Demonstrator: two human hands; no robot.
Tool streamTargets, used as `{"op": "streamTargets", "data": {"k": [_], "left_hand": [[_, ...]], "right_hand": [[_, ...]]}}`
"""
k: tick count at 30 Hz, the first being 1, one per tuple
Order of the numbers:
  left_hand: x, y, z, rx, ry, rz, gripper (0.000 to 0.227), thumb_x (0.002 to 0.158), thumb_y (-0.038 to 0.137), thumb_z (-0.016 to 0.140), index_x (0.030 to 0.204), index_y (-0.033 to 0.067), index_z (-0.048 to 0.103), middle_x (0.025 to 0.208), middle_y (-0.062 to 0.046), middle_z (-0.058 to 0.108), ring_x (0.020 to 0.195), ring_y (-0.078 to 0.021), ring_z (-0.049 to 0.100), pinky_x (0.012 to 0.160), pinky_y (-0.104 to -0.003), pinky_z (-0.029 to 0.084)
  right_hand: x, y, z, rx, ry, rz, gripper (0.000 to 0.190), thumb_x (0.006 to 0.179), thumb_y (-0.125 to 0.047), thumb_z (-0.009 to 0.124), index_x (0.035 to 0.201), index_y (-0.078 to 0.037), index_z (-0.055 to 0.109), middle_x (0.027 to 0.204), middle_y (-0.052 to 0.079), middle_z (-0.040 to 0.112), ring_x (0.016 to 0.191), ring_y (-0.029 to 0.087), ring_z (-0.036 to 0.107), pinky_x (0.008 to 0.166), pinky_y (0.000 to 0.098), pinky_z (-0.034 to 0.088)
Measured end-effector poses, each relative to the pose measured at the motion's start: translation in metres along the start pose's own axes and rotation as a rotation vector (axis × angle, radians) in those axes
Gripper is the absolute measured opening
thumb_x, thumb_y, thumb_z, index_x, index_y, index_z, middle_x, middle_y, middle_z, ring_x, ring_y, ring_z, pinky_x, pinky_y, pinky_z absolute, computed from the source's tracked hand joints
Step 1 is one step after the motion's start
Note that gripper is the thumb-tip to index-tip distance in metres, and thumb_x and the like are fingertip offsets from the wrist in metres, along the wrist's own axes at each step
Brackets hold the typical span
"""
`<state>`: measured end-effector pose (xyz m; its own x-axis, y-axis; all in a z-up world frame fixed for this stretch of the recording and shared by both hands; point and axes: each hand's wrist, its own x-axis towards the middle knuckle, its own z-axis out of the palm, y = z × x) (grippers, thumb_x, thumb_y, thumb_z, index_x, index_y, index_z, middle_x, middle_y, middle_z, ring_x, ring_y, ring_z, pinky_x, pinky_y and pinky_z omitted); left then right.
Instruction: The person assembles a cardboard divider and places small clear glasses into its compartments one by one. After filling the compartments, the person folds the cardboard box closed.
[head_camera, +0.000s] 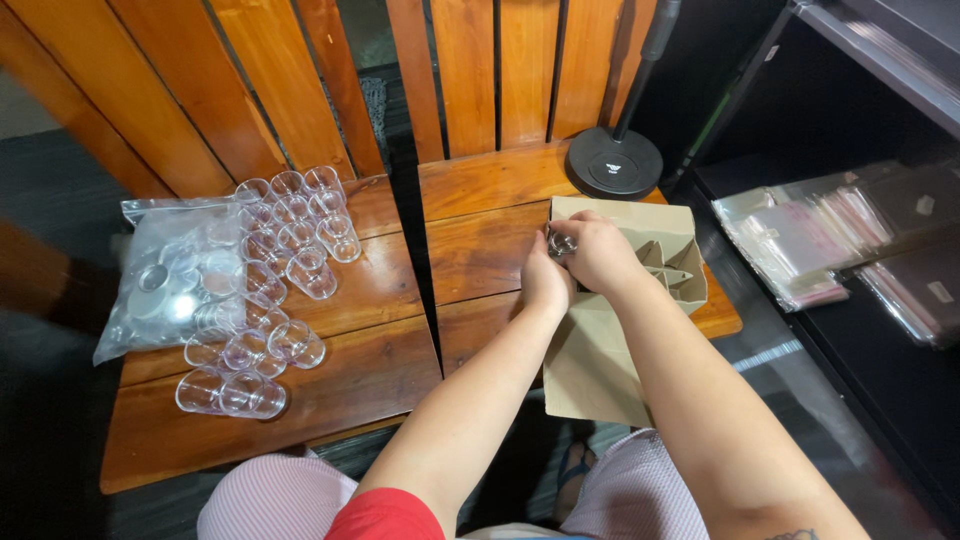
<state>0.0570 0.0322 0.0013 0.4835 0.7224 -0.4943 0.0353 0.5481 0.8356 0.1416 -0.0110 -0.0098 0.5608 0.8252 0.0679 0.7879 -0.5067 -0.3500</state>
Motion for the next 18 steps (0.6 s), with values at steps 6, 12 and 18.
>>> {"op": "streamTargets", "data": {"k": [6,12,18], "left_hand": [[0.047,-0.03,0.004,0.179,0.0,0.03,0.058,0.107,0.057,0.038,0.143,0.019,0.063,0.143,-0.002,0.065,0.142,-0.0171,0.052,0.122,-0.037,0.033],[0.045,-0.06,-0.007,0.67,0.011,0.221,0.068,0.092,0.008,0.058,0.157,0.0203,0.047,0.146,-0.005,0.063,0.141,-0.0219,0.054,0.119,-0.038,0.044],[0.045,-0.052,-0.021,0.706,0.065,0.251,0.06,0.095,0.011,0.053,0.155,0.0224,0.051,0.143,-0.004,0.065,0.139,-0.0217,0.056,0.117,-0.039,0.046]], "right_hand": [[-0.007,-0.005,-0.003,-0.028,0.077,-0.009,0.027,0.095,-0.028,0.073,0.121,-0.032,0.076,0.122,0.001,0.067,0.122,0.029,0.063,0.099,0.0426,0.057],[-0.014,0.004,0.011,-0.022,0.248,-0.031,0.029,0.091,-0.022,0.078,0.119,-0.028,0.078,0.123,0.006,0.066,0.119,0.033,0.062,0.098,0.0436,0.058],[0.0,0.044,0.022,0.08,0.234,0.188,0.021,0.094,-0.028,0.075,0.115,-0.03,0.077,0.108,-0.005,0.069,0.102,0.017,0.072,0.086,0.0353,0.061]]}}
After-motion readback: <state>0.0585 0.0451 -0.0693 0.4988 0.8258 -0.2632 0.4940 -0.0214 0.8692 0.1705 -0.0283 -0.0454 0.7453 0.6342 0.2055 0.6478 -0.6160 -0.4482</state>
